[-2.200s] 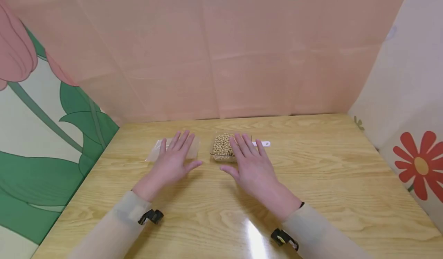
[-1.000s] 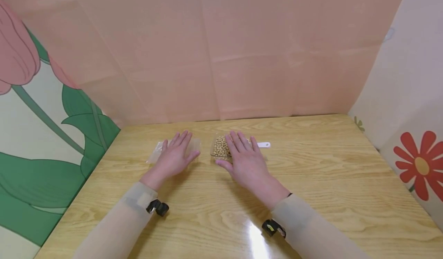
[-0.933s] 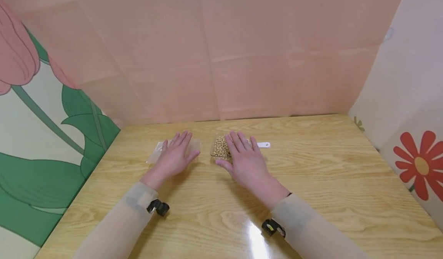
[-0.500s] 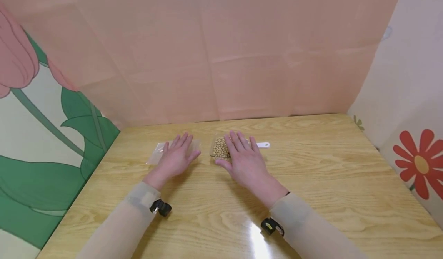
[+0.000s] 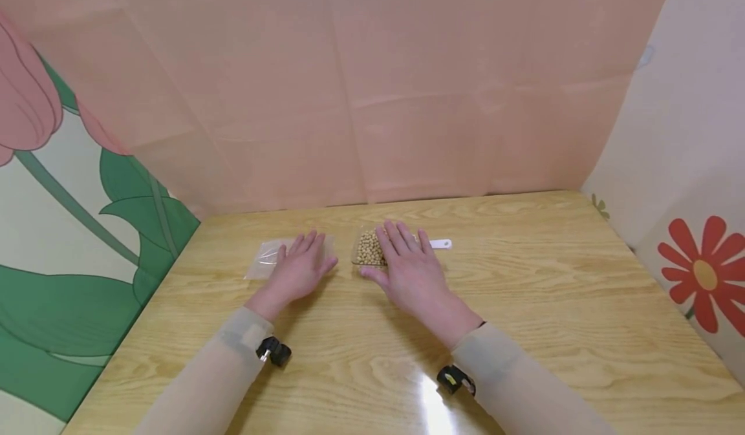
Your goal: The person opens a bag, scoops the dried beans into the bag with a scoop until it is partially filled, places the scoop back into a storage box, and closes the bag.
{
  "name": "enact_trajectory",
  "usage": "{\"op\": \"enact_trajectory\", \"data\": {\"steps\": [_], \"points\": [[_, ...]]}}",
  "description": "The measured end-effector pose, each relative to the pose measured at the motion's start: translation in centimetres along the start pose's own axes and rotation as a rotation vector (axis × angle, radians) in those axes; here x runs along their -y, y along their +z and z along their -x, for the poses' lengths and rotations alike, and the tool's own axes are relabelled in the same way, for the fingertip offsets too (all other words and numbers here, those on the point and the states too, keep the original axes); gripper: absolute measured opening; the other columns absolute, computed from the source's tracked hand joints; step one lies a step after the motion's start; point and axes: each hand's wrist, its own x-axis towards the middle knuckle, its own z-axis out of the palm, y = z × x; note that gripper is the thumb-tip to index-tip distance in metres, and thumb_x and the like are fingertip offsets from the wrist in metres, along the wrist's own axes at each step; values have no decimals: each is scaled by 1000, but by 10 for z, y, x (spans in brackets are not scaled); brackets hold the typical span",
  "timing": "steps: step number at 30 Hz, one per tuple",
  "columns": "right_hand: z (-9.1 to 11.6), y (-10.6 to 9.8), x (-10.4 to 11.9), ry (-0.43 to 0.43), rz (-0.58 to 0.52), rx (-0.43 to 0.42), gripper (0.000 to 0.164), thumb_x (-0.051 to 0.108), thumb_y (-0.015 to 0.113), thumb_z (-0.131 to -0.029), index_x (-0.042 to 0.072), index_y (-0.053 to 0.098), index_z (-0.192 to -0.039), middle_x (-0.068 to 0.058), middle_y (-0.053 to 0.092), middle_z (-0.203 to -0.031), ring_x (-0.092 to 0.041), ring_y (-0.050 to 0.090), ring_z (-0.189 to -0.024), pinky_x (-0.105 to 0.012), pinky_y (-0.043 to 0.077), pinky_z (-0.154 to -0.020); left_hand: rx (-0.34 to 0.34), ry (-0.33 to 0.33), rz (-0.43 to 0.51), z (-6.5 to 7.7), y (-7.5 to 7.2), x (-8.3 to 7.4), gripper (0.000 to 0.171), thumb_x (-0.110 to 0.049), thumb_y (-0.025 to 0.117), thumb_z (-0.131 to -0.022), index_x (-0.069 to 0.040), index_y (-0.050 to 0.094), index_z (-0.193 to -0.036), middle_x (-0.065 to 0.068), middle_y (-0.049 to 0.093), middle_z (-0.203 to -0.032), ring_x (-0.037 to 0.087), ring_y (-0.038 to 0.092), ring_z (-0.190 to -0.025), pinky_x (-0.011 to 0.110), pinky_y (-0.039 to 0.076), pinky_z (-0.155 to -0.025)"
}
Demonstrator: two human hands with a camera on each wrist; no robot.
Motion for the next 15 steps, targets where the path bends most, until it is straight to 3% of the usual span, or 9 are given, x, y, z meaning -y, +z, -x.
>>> {"op": "enact_trajectory", "data": {"steps": [15], "points": [[-2, 5, 0, 21, -26, 1, 92, 66, 53, -109, 7, 25, -174, -15, 19, -180, -38, 21, -166, -62, 7, -133, -14, -79, 71, -7, 5, -10, 80, -55, 59, -111, -6, 39, -170, 19, 41, -173, 41, 30, -163, 71, 17, -128]]}}
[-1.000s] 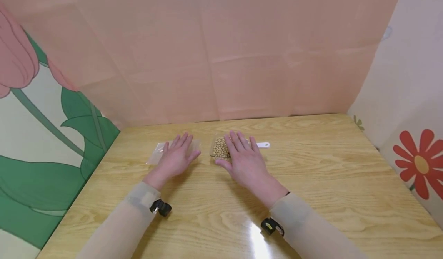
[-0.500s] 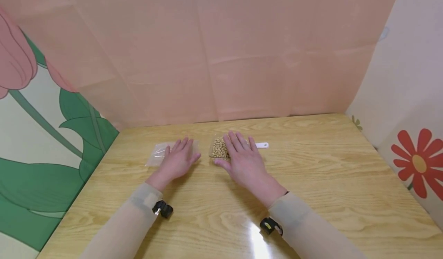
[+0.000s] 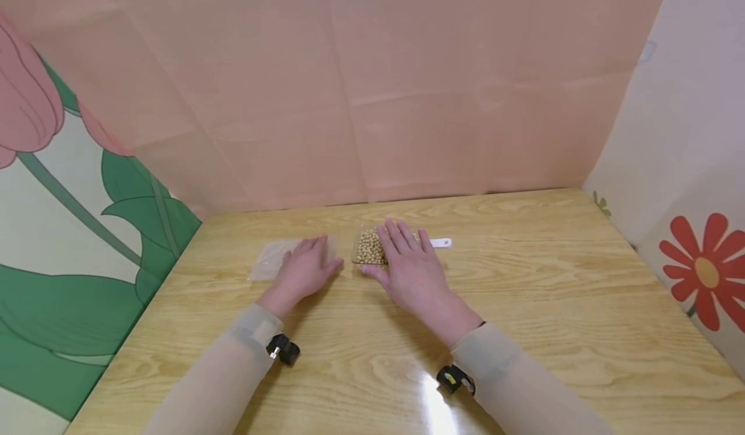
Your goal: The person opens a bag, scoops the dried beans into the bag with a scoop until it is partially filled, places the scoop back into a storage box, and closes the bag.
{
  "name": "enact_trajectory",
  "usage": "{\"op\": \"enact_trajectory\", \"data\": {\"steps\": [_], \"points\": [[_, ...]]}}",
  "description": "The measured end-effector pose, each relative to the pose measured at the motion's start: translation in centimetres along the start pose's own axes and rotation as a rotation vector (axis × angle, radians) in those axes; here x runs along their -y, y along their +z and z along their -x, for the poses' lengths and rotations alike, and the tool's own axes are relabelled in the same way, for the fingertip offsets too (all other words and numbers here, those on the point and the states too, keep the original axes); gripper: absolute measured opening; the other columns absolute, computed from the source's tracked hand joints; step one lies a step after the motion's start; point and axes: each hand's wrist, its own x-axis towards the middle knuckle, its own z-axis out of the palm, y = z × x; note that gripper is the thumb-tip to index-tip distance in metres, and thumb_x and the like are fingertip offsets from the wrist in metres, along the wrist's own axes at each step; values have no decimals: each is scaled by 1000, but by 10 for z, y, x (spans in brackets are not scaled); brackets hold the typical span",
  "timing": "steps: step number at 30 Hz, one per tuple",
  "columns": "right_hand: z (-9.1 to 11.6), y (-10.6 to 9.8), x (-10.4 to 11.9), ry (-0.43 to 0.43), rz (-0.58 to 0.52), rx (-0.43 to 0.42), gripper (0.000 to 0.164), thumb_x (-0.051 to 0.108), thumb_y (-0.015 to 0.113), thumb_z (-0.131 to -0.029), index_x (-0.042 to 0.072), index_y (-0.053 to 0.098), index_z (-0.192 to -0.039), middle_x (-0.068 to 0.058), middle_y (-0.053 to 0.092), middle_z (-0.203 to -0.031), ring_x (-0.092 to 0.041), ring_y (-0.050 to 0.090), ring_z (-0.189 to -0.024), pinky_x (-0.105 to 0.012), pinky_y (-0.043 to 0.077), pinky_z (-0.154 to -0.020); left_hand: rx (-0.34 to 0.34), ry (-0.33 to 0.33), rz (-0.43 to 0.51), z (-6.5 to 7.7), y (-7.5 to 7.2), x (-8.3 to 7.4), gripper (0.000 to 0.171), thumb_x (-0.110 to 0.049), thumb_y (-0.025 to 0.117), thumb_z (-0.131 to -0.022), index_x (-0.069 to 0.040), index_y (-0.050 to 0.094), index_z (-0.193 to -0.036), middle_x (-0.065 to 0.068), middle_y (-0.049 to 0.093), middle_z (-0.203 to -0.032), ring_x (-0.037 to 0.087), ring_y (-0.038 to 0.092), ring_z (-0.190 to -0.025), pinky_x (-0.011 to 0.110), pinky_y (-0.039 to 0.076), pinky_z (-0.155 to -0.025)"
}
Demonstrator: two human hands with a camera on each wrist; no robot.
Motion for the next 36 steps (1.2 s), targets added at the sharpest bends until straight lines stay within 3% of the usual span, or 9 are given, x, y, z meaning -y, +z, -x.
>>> {"op": "enact_trajectory", "data": {"steps": [6, 12, 22, 29, 33, 36], "points": [[1, 0, 2, 4, -7, 2, 92, 66, 53, -109, 6, 26, -174, -15, 20, -180, -37, 20, -167, -61, 6, -133, -13, -15, -8, 0, 4, 0, 76, -50, 64, -109, -3, 44, -165, 20, 48, -167, 38, 41, -157, 70, 22, -127], [1, 1, 1, 0, -3, -9, 91, 65, 52, -109, 6, 27, -173, -15, 22, -179, -37, 21, -166, -62, 8, -133, -44, -5, 5, 2, 3, -1, 63, -44, 69, -107, -1, 54, -150, 22, 59, -156, 39, 54, -146, 69, 29, -124], [2, 1, -1, 7, -13, -6, 91, 66, 50, -109, 7, 27, -174, -14, 21, -180, -37, 21, -166, -61, 6, -133, -41, -13, 3, -4, 3, -4, 55, -33, 68, -105, 5, 60, -144, 23, 62, -150, 41, 58, -140, 70, 32, -123], [1, 2, 0, 5, -28, 0, 90, 66, 49, -110, 7, 28, -174, -13, 22, -180, -36, 22, -166, -59, 6, -133, -68, 13, -3, -3, 0, -2, 23, -26, 66, -104, -3, 71, -104, 16, 70, -127, 38, 67, -120, 63, 46, -112], [2, 2, 0, -7, -33, -9, 90, 66, 49, -110, 7, 29, -173, -13, 23, -180, -36, 20, -167, -58, 5, -134, -107, 47, 1, 0, -2, 3, 22, -22, 69, -103, -8, 64, -86, 11, 69, -106, 34, 67, -99, 52, 55, -97], [2, 2, 0, -27, -40, -28, 88, 65, 50, -110, 7, 30, -173, -13, 24, -180, -35, 20, -167, -56, 5, -134, -149, 62, 13, 2, -4, 8, 25, -20, 71, -102, -10, 61, -81, 8, 65, -97, 31, 63, -93, 47, 55, -90]]}}
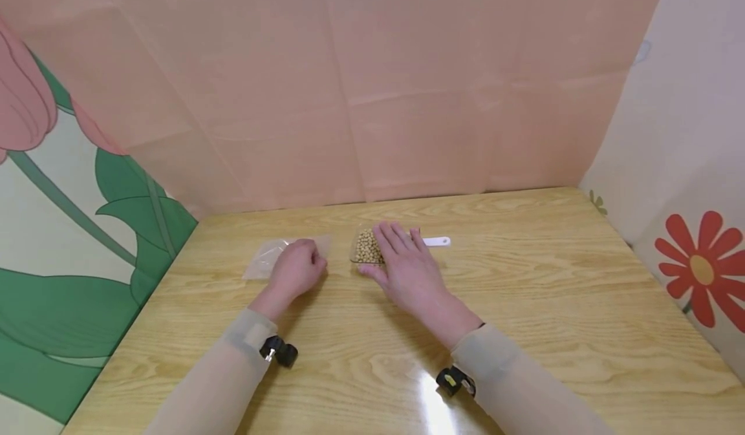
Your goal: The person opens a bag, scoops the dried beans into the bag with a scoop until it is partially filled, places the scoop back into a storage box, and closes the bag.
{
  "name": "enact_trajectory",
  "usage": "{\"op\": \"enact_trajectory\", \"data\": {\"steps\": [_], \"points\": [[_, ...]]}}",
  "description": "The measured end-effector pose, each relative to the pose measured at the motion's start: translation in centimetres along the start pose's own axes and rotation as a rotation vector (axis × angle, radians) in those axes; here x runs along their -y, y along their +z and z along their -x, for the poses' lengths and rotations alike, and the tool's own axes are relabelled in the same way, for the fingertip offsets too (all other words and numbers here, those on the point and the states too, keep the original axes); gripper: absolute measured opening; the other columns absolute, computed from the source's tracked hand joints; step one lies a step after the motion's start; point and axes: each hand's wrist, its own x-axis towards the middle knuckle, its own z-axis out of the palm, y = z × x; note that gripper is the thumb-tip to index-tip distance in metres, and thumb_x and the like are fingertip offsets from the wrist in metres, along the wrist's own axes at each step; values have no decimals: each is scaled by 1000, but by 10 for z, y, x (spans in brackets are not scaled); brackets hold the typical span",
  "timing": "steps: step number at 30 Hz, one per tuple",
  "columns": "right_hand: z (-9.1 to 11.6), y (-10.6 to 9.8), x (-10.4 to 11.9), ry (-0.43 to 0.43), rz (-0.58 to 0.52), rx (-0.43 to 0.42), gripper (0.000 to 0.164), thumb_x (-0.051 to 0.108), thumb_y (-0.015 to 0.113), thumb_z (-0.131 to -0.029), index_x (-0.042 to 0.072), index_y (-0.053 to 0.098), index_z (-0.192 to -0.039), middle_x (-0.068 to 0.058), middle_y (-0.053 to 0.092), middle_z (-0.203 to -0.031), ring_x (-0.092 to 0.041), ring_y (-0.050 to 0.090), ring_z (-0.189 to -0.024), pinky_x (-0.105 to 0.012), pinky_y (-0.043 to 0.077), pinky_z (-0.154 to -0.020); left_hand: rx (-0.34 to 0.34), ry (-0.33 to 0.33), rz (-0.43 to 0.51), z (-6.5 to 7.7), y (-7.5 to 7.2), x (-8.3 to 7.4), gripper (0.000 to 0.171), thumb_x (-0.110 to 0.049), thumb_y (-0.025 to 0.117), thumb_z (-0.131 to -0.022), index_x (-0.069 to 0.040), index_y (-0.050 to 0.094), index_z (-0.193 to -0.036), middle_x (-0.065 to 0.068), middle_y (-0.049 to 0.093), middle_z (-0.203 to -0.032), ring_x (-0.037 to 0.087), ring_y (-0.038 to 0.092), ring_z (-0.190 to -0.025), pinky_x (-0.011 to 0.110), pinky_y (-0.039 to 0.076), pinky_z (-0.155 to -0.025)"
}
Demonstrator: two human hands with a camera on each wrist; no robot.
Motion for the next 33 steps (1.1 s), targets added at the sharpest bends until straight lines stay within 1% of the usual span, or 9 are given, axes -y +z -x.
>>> {"op": "enact_trajectory", "data": {"steps": [6, 8, 13, 16, 17, 23, 27, 29, 33], "points": [[0, -1, 1, -32, -25, -36, 84, 59, 55, -111, 5, 34, -171, -15, 29, -178, -36, 24, -165, -56, 8, -134, -85, 16, 109, 7, -6, 7, 24, -15, 71, -99, -9, 60, -78, 9, 64, -95, 33, 61, -95, 47, 54, -85], [0, -1, 1, -41, -28, -45, 83, 57, 57, -111, 4, 35, -170, -16, 31, -177, -38, 26, -165, -57, 11, -134, -135, 38, 124, 5, 0, 15, 21, -14, 69, -95, -12, 59, -77, 8, 62, -92, 33, 59, -91, 47, 53, -78], [0, -1, 2, -53, -41, -63, 80, 54, 59, -111, 4, 37, -170, -16, 33, -176, -37, 27, -164, -57, 14, -133, -193, 55, 168, 10, -5, 12, 17, -11, 66, -92, -13, 59, -76, 8, 62, -89, 36, 60, -91, 49, 53, -76], [0, -2, 3, -56, -56, -72, 80, 54, 60, -111, 5, 37, -170, -16, 33, -176, -36, 27, -165, -56, 13, -134, -192, 40, 201, 16, -16, 1, 16, -9, 65, -93, -11, 60, -77, 13, 68, -98, 40, 65, -100, 52, 56, -84], [0, -2, 3, -57, -59, -75, 80, 54, 60, -111, 5, 37, -170, -16, 34, -175, -36, 27, -165, -56, 13, -134, -207, 53, 218, 14, -11, 7, 16, -13, 64, -95, -13, 62, -78, 13, 72, -104, 38, 67, -106, 50, 57, -88], [-1, -1, 3, -67, -73, -98, 79, 54, 59, -110, 3, 40, -168, -17, 37, -174, -37, 29, -164, -58, 16, -133, -214, 43, 266, 16, -13, 3, 12, -14, 64, -95, -11, 66, -83, 18, 73, -134, 42, 64, -132, 53, 52, -111], [-2, -2, 5, -71, -89, -104, 79, 55, 58, -111, 3, 40, -168, -17, 37, -174, -36, 29, -164, -58, 16, -133, -232, 29, 286, 12, -2, 6, 11, -16, 65, -93, -14, 66, -82, 16, 73, -135, 43, 64, -132, 56, 52, -110], [-2, -2, 5, -76, -101, -116, 79, 54, 59, -111, 3, 40, -168, -17, 38, -173, -37, 30, -163, -58, 17, -133, -227, 28, 299, 13, -3, 5, 13, -17, 65, -94, -15, 66, -82, 15, 73, -137, 42, 63, -134, 56, 51, -111], [-3, -1, 6, -86, -119, -138, 78, 52, 61, -110, 3, 40, -168, -18, 41, -172, -37, 32, -163, -57, 16, -133, -198, 29, 297, 22, -19, -9, 15, -14, 65, -97, -13, 67, -82, 15, 72, -140, 42, 61, -137, 56, 50, -113]]}}
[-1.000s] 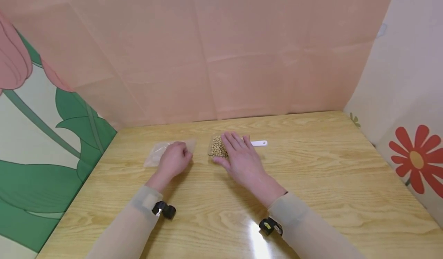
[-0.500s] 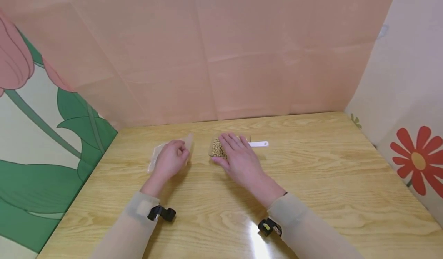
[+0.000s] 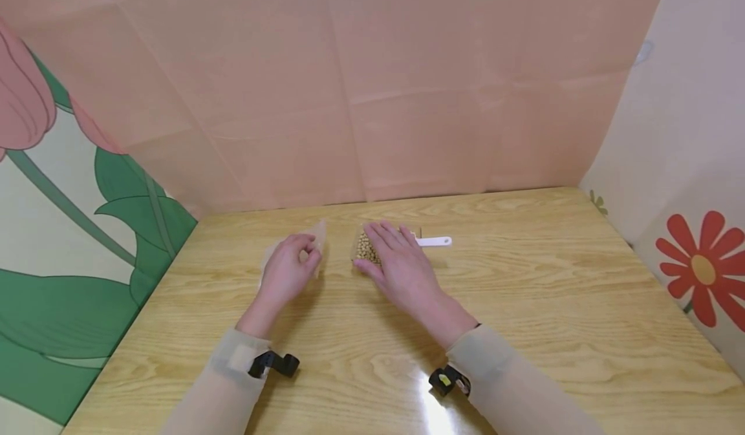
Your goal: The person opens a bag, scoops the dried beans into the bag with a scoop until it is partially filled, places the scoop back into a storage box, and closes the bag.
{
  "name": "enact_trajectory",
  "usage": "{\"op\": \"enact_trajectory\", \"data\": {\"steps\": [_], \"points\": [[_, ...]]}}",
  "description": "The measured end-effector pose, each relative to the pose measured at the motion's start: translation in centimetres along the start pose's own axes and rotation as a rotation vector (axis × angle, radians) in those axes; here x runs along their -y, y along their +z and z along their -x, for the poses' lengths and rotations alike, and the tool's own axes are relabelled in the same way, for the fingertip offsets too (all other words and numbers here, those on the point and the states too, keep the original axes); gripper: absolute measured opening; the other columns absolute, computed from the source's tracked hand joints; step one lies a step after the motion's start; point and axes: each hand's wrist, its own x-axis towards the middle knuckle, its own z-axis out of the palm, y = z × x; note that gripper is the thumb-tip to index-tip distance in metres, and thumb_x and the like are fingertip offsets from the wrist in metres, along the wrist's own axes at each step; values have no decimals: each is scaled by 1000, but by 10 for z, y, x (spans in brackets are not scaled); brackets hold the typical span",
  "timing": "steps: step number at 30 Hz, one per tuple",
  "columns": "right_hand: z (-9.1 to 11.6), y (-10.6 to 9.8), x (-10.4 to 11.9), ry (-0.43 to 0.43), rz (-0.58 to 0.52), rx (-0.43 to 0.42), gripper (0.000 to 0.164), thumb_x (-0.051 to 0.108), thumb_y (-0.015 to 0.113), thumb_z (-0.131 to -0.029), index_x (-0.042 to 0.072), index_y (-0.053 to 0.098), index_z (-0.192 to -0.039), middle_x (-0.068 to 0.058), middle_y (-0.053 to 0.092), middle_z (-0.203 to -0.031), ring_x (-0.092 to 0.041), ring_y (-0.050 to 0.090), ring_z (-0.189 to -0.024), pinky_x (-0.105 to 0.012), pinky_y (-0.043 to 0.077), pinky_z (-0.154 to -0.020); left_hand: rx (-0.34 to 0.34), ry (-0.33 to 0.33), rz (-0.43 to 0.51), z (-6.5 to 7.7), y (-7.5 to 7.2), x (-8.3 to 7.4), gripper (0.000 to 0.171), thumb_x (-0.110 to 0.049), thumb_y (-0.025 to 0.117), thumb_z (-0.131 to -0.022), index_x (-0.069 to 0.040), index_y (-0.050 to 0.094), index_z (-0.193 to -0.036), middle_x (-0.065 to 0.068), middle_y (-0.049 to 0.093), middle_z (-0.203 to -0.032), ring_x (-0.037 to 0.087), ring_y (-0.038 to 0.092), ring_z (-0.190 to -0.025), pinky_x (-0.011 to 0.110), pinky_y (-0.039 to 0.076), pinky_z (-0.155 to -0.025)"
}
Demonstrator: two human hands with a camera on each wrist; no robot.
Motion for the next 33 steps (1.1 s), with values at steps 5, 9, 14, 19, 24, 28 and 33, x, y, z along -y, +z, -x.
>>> {"op": "enact_trajectory", "data": {"steps": [5, 9, 14, 19, 24, 28, 33], "points": [[-2, 1, 1, -3, -25, -15, 77, 49, 62, -110, 3, 41, -168, -18, 42, -171, -37, 32, -162, -53, 14, -134, 18, -2, -9, 3, -6, -12, 16, -13, 65, -100, -12, 67, -84, 15, 71, -142, 41, 60, -139, 55, 49, -115], [-3, 3, 4, 19, -51, -11, 75, 48, 61, -111, 5, 39, -169, -18, 41, -172, -37, 33, -162, -53, 15, -134, 22, -1, 1, 6, -8, -15, 17, -15, 66, -102, -13, 67, -85, 15, 71, -143, 41, 60, -139, 56, 48, -115], [-6, 3, 10, 60, -118, -8, 72, 48, 60, -112, 7, 41, -169, -16, 43, -171, -37, 37, -160, -54, 20, -133, 11, 5, 35, 8, -10, -16, 19, -16, 68, -103, -13, 66, -85, 15, 71, -141, 41, 60, -139, 56, 48, -116], [-10, 5, 12, 128, -218, -17, 64, 46, 59, -113, 10, 50, -164, -15, 55, -163, -41, 50, -151, -61, 36, -125, 1, 16, 81, 8, -12, -17, 19, -15, 69, -103, -12, 65, -84, 15, 72, -138, 37, 64, -133, 52, 58, -102], [-19, 6, 15, 199, -335, 1, 58, 50, 52, -115, 13, 59, -159, -9, 61, -159, -35, 55, -147, -58, 42, -121, 6, 18, 120, 8, -12, -23, 18, -14, 68, -102, -12, 66, -84, 14, 71, -138, 35, 65, -128, 47, 62, -93], [-27, 7, 18, 241, -424, 22, 53, 49, 52, -116, 14, 64, -154, -7, 64, -155, -33, 56, -147, -57, 43, -120, 16, 28, 141, 10, -11, -28, 17, -14, 67, -102, -11, 66, -85, 14, 70, -138, 35, 66, -127, 46, 62, -92], [-34, 9, 19, 305, -474, 51, 52, 50, 52, -115, 16, 67, -151, -6, 67, -151, -34, 58, -144, -59, 45, -118, 20, 29, 154, 12, -7, -31, 18, -15, 68, -102, -12, 65, -85, 14, 70, -138, 35, 66, -125, 45, 63, -91]]}}
